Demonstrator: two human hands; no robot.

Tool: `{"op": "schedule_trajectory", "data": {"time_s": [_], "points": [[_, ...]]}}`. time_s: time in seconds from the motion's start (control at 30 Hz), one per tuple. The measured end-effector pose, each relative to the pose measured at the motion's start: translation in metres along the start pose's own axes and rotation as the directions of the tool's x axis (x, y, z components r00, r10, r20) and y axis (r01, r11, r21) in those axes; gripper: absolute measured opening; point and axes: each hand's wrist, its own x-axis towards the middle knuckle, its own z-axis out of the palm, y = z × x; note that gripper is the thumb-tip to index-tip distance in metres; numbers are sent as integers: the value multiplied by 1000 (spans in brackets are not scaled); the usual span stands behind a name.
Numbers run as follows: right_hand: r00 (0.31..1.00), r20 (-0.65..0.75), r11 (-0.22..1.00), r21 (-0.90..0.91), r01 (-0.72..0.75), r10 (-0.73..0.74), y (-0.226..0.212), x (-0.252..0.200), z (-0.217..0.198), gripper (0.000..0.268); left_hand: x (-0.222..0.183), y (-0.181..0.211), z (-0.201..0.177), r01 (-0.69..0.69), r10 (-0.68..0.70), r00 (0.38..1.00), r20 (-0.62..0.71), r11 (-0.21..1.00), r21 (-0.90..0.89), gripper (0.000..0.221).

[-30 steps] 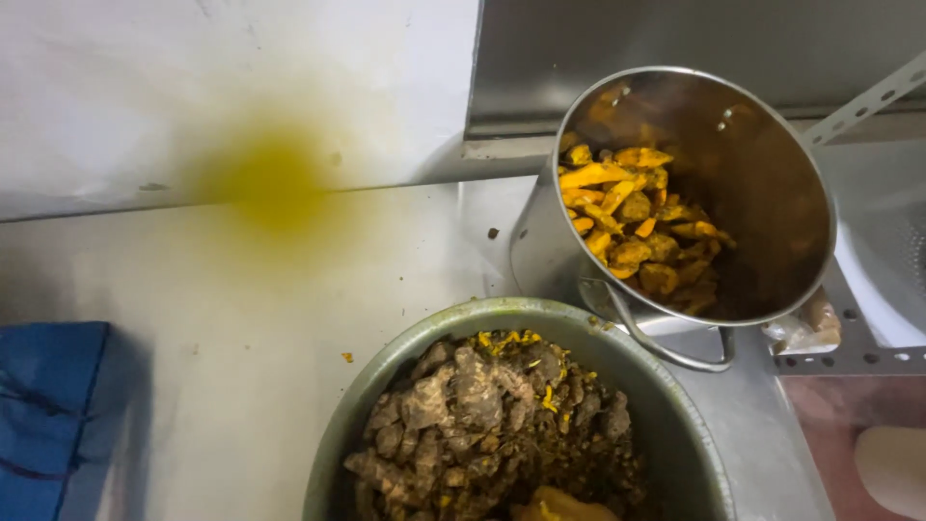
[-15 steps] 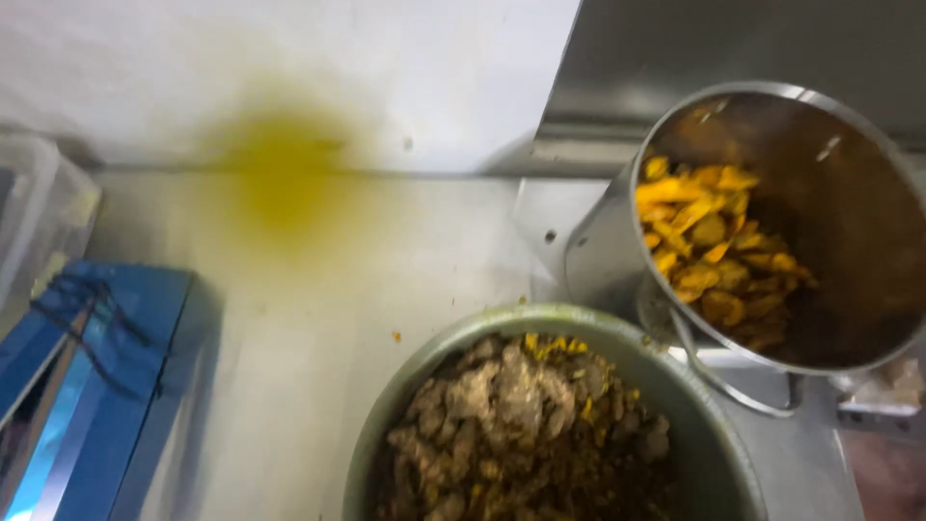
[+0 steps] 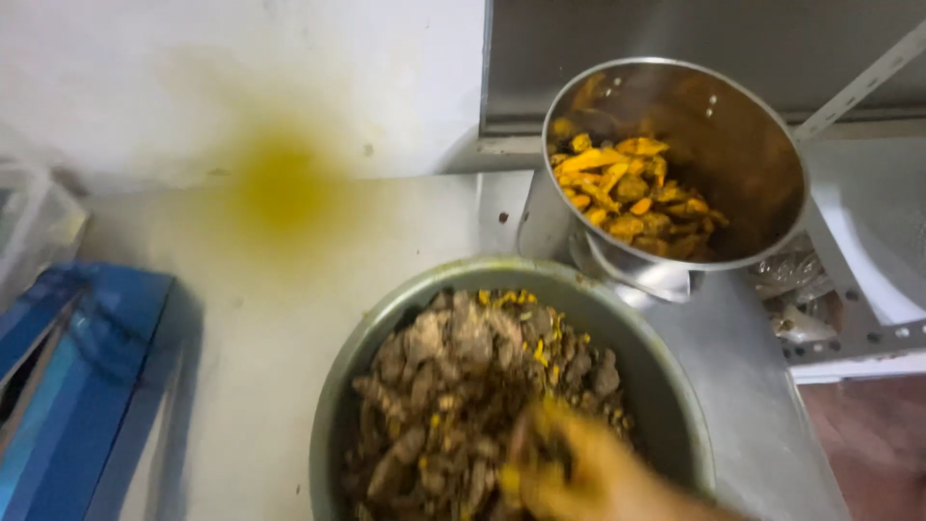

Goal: Peeling and breaking turmeric roots in a large bowl using a knife and hands

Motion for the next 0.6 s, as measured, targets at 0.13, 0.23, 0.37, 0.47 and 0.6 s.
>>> {"op": "schedule_trajectory", "data": {"time_s": [0.13,0.23,0.37,0.47,0.6], "points": [[966,-250,998,-11,62,-62,-29,22,-19,19,37,-38,41,-19,20,999,-26,1000,6,48],[897,-437,868,416,272,-71,-50,54,-15,14,63,-79,69,-47,47,999,-24,999,5,48],[857,-512,829,455,326,-56,-57,84,-22,20,103,-152,109,-82,81,996,-22,996,-19,47],[854,-519,804,526,279,44,-43,93,-22,23,125,-195,132,-29,29,999,-22,1000,10,43],[823,-568,962,232,142,16,-34,78,-14,36,121,-230,143,103,-72,986,149,971,-214,61]]}}
